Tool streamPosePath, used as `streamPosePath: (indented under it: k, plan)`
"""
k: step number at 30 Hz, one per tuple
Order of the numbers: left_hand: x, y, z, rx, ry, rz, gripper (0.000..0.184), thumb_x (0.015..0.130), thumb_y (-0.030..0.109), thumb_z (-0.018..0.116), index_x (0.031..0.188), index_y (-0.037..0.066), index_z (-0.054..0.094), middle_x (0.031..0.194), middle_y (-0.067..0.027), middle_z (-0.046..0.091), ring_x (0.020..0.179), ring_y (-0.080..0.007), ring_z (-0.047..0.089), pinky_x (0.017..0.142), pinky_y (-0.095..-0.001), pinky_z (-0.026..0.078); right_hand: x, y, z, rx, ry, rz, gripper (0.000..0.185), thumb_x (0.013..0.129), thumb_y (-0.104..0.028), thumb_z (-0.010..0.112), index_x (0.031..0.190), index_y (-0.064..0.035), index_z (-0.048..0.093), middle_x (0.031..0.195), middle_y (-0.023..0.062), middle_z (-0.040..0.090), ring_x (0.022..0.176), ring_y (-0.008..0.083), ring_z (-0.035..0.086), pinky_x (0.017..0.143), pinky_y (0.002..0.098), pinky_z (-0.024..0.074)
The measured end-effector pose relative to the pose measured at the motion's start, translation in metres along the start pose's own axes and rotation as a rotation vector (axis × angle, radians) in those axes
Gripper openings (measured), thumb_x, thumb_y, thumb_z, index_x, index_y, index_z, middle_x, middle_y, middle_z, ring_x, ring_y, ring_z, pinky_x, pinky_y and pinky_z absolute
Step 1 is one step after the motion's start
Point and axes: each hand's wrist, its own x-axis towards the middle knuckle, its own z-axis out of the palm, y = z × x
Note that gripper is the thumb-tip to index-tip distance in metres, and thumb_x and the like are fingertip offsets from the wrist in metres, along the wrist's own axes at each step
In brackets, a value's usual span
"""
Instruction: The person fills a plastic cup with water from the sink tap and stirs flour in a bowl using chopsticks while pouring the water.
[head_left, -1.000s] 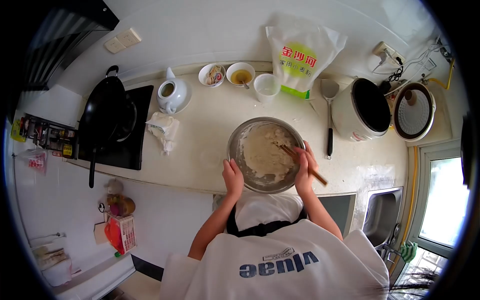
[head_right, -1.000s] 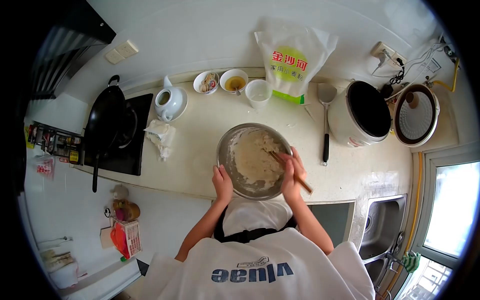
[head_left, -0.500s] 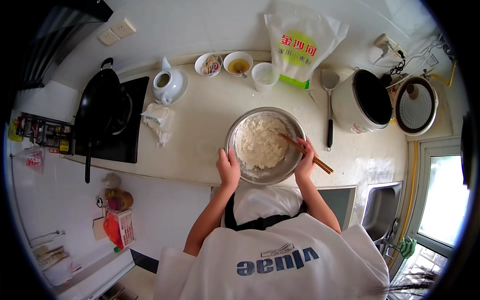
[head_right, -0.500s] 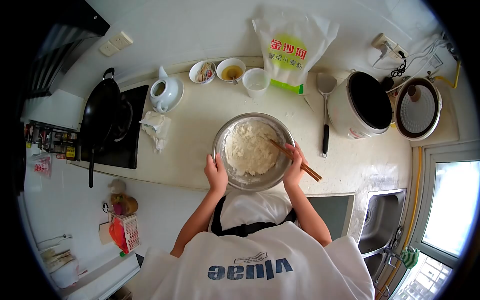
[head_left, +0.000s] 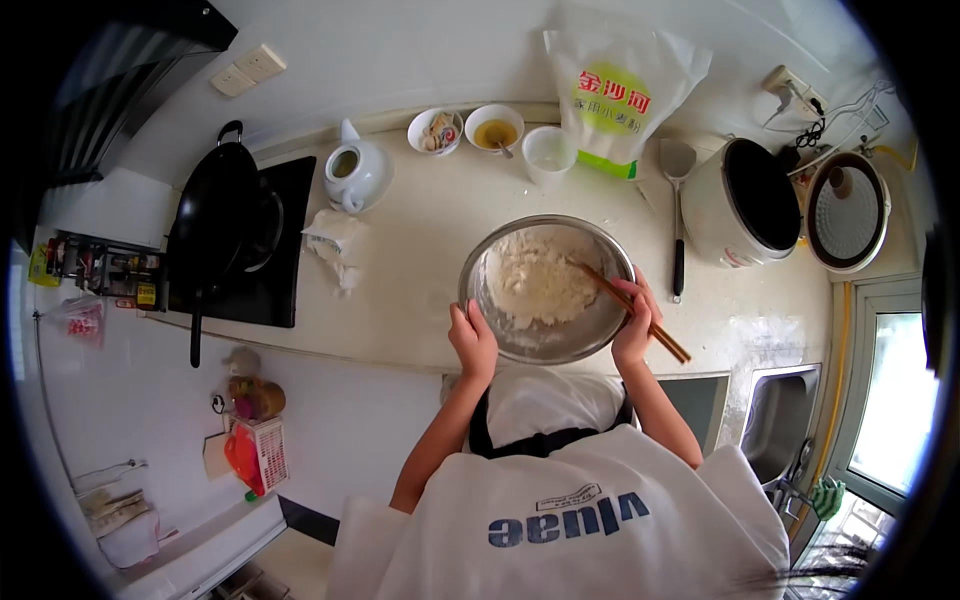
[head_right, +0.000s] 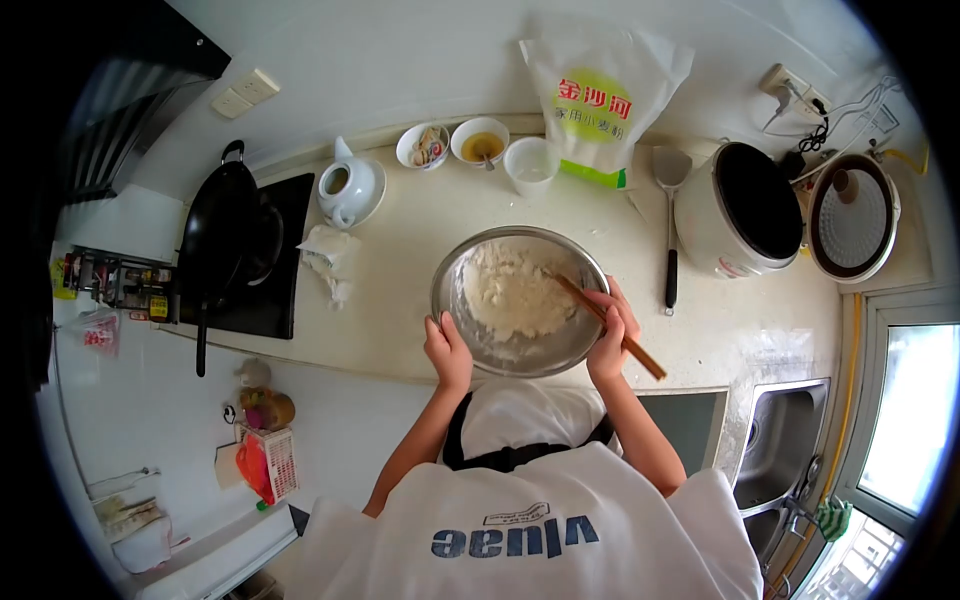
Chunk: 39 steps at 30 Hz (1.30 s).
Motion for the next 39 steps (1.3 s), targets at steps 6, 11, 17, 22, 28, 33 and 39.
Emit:
streamPosePath:
  k: [6, 11, 17, 22, 28, 33, 39]
  plan:
    - [0.009, -0.008, 0.001, 0.081, -0.02, 0.017, 0.029, 0.101, 0.018, 0.052, 0.079, 0.003, 0.04, 0.053, -0.0128, 0.043, 0.042, -0.0241, 0.04, 0.043, -0.0356, 0.032, -0.006, -0.004, -0.003, 0.043, -0.003, 0.116, 0.047, 0.095, -0.022, 0.034, 0.1, 0.009, 0.069, 0.132, 0.0234, 0.057, 0.123, 0.0327, 0.053, 0.107, 0.0378, 0.0376]
    - [0.001, 0.005, -0.005, 0.0, 0.009, 0.047, 0.029, 0.101, 0.017, 0.053, 0.079, 0.002, 0.04, 0.054, -0.0068, 0.039, 0.048, -0.0114, 0.034, 0.045, -0.0297, 0.029, -0.006, -0.002, -0.001, 0.053, 0.087, 0.2, 0.052, 0.096, -0.025, 0.031, 0.088, 0.0107, 0.068, 0.132, 0.025, 0.057, 0.115, 0.0302, 0.058, 0.102, 0.0384, 0.0416]
    - [0.002, -0.009, -0.009, 0.034, -0.003, 0.057, 0.028, 0.101, 0.015, 0.053, 0.081, 0.001, 0.04, 0.055, -0.0077, 0.042, 0.048, -0.011, 0.036, 0.044, -0.0295, 0.03, -0.012, 0.017, -0.009, 0.222, 0.108, 0.25, 0.052, 0.094, -0.024, 0.032, 0.078, 0.0115, 0.065, 0.13, 0.0256, 0.058, 0.109, 0.0281, 0.061, 0.101, 0.0349, 0.0426]
    - [-0.004, 0.0, -0.013, 0.004, -0.023, 0.027, 0.029, 0.1, 0.016, 0.054, 0.08, 0.001, 0.039, 0.055, -0.0087, 0.04, 0.047, -0.0123, 0.036, 0.044, -0.0301, 0.031, -0.018, 0.006, -0.014, 0.275, 0.1, 0.326, 0.046, 0.092, -0.02, 0.035, 0.069, 0.0113, 0.06, 0.127, 0.027, 0.06, 0.112, 0.0258, 0.058, 0.101, 0.0305, 0.0392]
    - [-0.006, -0.013, -0.015, 0.064, -0.038, 0.028, 0.027, 0.098, 0.016, 0.056, 0.08, 0.002, 0.043, 0.053, -0.0123, 0.046, 0.043, -0.022, 0.046, 0.043, -0.0339, 0.034, -0.023, -0.002, -0.004, 0.349, 0.181, 0.263, 0.044, 0.094, -0.02, 0.034, 0.066, 0.0065, 0.056, 0.112, 0.0261, 0.065, 0.1, 0.0213, 0.058, 0.094, 0.0314, 0.0408]
    - [-0.015, 0.003, -0.029, 0.02, 0.005, 0.073, 0.025, 0.1, 0.014, 0.054, 0.081, 0.002, 0.044, 0.056, -0.0067, 0.044, 0.048, -0.011, 0.037, 0.045, -0.0292, 0.032, -0.021, 0.006, -0.007, 0.311, 0.211, 0.272, 0.046, 0.093, -0.021, 0.032, 0.066, 0.0063, 0.058, 0.103, 0.0209, 0.069, 0.077, 0.017, 0.051, 0.074, 0.0269, 0.0394]
    - [-0.013, 0.0, -0.024, 0.018, 0.053, 0.116, 0.024, 0.1, 0.013, 0.052, 0.081, 0.001, 0.044, 0.056, -0.0065, 0.046, 0.047, -0.0109, 0.041, 0.045, -0.0283, 0.032, -0.017, -0.015, -0.005, 0.314, 0.141, 0.204, 0.046, 0.093, -0.02, 0.031, 0.062, 0.0042, 0.055, 0.088, 0.0155, 0.068, 0.069, 0.0124, 0.043, 0.066, 0.0228, 0.0334]
